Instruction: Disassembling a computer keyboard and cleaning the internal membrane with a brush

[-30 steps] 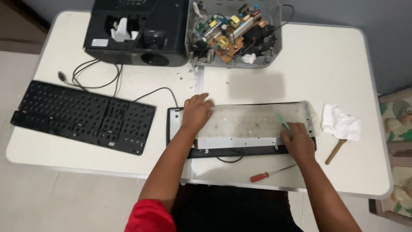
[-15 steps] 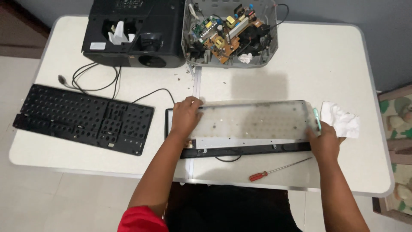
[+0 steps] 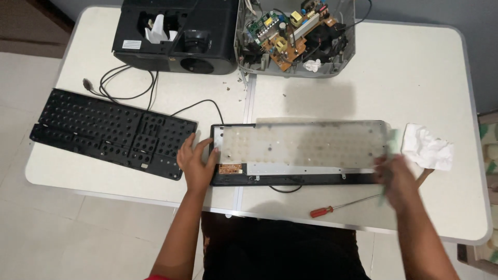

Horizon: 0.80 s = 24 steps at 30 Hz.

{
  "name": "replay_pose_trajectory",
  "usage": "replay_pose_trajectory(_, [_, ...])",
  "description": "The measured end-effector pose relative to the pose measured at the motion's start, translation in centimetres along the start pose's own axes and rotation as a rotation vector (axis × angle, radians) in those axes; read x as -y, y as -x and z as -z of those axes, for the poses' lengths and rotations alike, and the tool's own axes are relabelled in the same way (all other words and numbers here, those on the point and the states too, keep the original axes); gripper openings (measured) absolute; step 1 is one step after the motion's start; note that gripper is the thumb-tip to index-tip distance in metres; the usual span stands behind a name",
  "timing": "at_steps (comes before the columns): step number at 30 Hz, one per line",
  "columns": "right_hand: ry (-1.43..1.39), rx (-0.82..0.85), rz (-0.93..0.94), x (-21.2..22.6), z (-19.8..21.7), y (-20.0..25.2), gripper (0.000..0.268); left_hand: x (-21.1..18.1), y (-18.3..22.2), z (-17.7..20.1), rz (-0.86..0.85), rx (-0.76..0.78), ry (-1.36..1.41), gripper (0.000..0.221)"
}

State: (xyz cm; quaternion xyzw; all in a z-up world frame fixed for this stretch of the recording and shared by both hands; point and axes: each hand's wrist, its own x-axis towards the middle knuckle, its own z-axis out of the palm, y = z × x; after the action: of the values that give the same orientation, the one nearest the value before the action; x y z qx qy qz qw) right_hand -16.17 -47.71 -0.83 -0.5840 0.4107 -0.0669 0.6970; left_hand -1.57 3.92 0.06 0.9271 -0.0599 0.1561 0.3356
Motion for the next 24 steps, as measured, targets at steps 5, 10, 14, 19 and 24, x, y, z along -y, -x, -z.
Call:
replay_pose_trajectory(5, [-0.285,0.382,-0.234,-3.1,-8.0,10.5,0.016,-0.1,1.3,-0.4,0.076,0.05,0.037,0.031])
replay_pose_trajectory(10, [0.041,0.46,-0.17,-4.2,-11.7,17.3,0.04,0.0,1.4,-0.6,0.084,0.009,0.097,0.032])
replay_pose_trajectory(14, [0.543,0.724,-0.145,-3.8,-12.1,17.8,0.041,0.3,1.3,-0.7,0.061,0.062,0.087,0.026])
replay_pose_trajectory(19, [0.832,0.719,0.394,-1.9,-16.9,14.0,0.055,-0.3,1.3,0.1,0.028,0.123,0.092,0.026])
replay_pose_trajectory(24, [1.026,0.686,0.626,-2.0,-24.3,11.0,0.033,-0.2,1.1,0.1,0.061,0.229,0.008,0.03])
